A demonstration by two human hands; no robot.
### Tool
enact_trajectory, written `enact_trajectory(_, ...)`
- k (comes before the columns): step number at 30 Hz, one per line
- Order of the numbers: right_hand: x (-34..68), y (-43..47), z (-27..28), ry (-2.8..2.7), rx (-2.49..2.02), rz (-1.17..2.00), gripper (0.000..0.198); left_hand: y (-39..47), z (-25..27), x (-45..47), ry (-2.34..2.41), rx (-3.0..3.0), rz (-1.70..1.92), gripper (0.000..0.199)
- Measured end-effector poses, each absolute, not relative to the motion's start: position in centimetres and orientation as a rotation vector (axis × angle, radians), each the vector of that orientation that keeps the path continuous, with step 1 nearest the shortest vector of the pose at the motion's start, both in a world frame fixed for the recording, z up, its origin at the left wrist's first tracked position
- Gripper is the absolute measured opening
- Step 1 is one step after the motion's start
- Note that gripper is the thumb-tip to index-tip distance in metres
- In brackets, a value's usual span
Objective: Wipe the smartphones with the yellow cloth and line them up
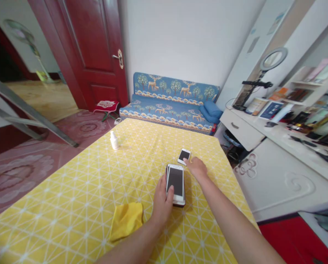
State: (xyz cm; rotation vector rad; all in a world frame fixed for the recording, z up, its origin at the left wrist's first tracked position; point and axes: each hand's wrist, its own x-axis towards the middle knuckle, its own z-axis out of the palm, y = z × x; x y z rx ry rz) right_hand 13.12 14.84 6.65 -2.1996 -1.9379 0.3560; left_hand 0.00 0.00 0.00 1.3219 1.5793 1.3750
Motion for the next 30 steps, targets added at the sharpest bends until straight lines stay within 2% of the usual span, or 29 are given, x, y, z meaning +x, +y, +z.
enact_trajectory(4, 10.4, 18.5, 6.0, -1.853, -2.353, 0.274, 0.063, -0.1, 0.1, 0.0, 1.569, 1.299, 1.362, 0.058)
enact_trajectory(9, 8.8, 20.2, 5.5, -1.844, -2.438, 0.268, 0.056, -0.2, 0.3, -0.1, 1.525, 1.264, 1.386, 0.058)
enact_trajectory(15, 11.4, 19.7, 5.9, -1.824, -2.483, 0.310, 0.062, -0.3, 0.2, -0.1, 1.518, 1.244, 1.394, 0.059)
enact_trajectory(22, 15.6, 16.9, 7.4, -1.835, -2.319, 0.399, 0.027, -0.1, 0.1, -0.1, 1.491, 1.254, 1.442, 0.057)
enact_trajectory(26, 16.2, 13.7, 8.7, -1.802, -2.136, 0.531, 0.032, -0.1, 0.0, -0.1, 1.481, 1.238, 1.438, 0.054)
enact_trajectory(30, 14.7, 8.5, 9.0, -1.787, -1.896, 0.800, 0.037, -0.2, 0.1, -0.1, 1.447, 1.225, 1.476, 0.054)
